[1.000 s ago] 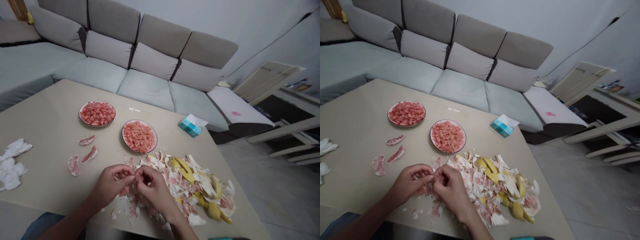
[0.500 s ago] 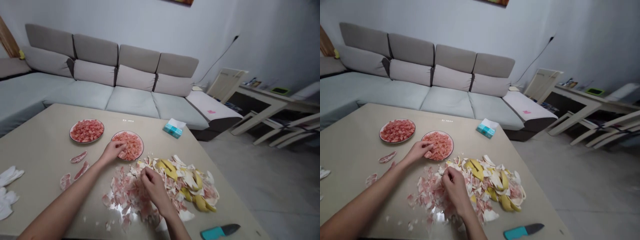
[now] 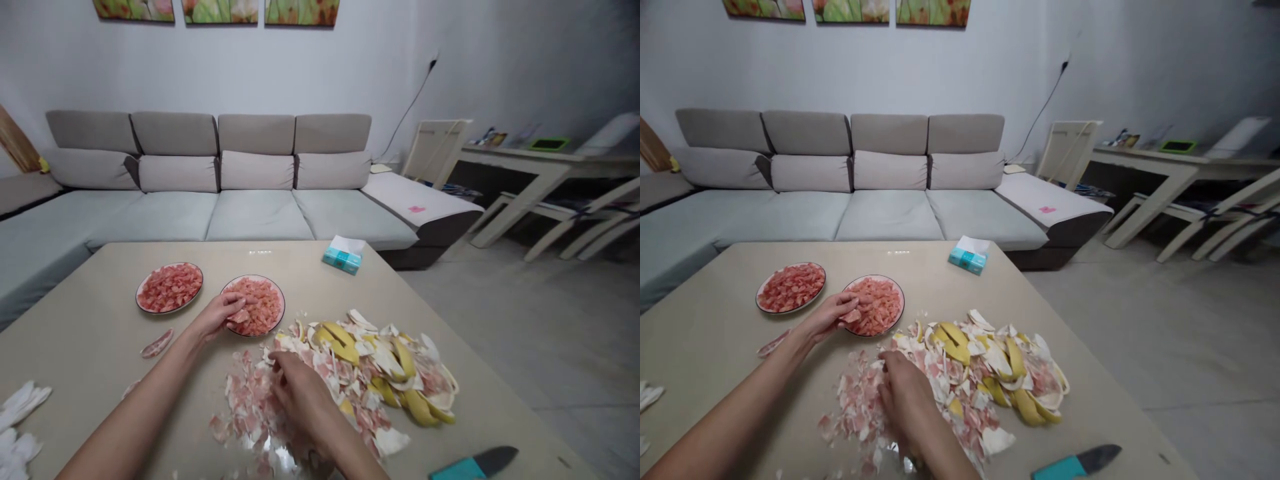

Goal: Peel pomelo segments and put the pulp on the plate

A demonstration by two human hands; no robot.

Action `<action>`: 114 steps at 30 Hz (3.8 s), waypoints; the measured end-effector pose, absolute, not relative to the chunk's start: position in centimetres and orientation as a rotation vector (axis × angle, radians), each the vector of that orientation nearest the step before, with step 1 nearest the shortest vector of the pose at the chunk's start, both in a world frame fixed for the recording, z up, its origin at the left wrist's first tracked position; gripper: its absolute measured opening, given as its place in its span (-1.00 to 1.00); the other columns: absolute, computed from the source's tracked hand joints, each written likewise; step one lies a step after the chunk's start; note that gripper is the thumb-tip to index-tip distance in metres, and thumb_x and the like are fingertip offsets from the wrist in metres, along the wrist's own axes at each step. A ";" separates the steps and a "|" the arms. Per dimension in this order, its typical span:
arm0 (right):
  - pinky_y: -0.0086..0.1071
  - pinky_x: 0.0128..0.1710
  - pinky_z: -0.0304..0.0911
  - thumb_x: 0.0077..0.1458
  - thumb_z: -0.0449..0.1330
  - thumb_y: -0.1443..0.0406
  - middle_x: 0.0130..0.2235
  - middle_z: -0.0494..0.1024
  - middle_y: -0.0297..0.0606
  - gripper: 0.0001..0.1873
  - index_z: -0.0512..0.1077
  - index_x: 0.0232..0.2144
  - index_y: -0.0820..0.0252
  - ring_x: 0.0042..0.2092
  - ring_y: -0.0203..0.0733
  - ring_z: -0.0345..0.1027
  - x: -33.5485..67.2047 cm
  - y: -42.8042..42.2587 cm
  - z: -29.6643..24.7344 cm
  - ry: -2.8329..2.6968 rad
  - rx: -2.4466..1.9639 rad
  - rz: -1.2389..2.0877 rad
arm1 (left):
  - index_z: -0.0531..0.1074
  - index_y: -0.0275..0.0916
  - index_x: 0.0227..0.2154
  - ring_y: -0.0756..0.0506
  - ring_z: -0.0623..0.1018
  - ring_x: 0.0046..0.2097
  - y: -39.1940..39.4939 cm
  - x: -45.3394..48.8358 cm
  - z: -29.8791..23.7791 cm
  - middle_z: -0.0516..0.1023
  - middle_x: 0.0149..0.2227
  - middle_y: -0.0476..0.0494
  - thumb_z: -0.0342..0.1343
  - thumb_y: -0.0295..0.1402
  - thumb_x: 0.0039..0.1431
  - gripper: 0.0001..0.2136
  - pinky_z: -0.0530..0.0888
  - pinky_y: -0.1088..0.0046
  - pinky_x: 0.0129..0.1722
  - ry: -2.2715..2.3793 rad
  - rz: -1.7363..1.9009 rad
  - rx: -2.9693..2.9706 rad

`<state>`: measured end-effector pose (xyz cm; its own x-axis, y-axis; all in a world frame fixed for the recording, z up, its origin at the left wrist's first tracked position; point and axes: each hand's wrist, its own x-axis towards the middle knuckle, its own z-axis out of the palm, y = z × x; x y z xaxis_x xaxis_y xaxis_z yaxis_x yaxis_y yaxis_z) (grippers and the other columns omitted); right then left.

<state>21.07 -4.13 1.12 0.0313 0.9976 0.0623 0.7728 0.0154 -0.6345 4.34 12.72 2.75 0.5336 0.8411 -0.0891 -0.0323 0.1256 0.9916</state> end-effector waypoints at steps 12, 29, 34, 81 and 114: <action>-0.47 -0.43 0.11 0.09 0.12 0.41 -0.46 0.58 -0.29 -0.83 0.52 -0.38 0.15 -0.42 -0.22 0.42 21.1 -4.1 1.2 -1.683 -1.798 0.555 | 0.46 -0.28 -0.04 -0.19 0.52 -0.08 13.9 5.8 3.7 0.54 -0.03 -0.30 0.23 -0.03 0.00 -0.47 0.41 0.44 -0.29 0.917 0.811 1.296; -0.26 -0.03 0.36 0.13 0.23 0.39 -0.07 0.47 -0.18 -0.68 0.46 -0.06 0.01 -0.04 -0.11 0.39 18.1 -4.7 2.3 -1.768 -1.227 0.525 | 0.47 -0.19 -0.17 -0.09 0.55 -0.18 -0.4 1.1 2.3 0.55 -0.19 -0.12 0.23 -0.19 0.10 -0.73 0.47 0.41 -0.15 0.766 0.819 0.874; -0.33 -0.12 0.39 0.15 0.21 0.41 -0.14 0.50 -0.19 -0.74 0.49 -0.11 0.04 -0.11 -0.16 0.43 17.6 -4.4 1.7 -1.717 -1.225 0.495 | 0.43 -0.17 -0.11 -0.16 0.55 -0.07 -0.2 0.3 1.5 0.56 -0.10 -0.17 0.34 -0.29 -0.02 -0.62 0.44 0.32 -0.03 0.668 0.862 0.876; -0.42 -0.33 0.24 0.14 0.22 0.30 -0.33 0.52 -0.29 -0.91 0.49 -0.41 0.17 -0.30 -0.21 0.40 17.7 -4.6 1.2 -1.431 -1.470 0.856 | 0.46 -0.20 -0.01 -0.23 0.53 0.06 -0.3 0.8 -0.6 0.57 0.01 -0.23 0.33 -0.38 0.00 -0.57 0.43 0.26 0.07 0.720 0.761 0.902; -0.23 -0.06 0.35 0.18 0.13 0.38 -0.09 0.48 -0.14 -0.71 0.40 -0.04 0.07 -0.05 -0.08 0.39 19.4 -5.1 1.0 -1.810 -1.389 0.391 | 0.46 -0.25 -0.23 -0.03 0.53 -0.23 -0.3 0.4 0.3 0.51 -0.27 -0.08 0.33 -0.34 0.03 -0.75 0.49 0.49 -0.19 0.716 0.893 0.642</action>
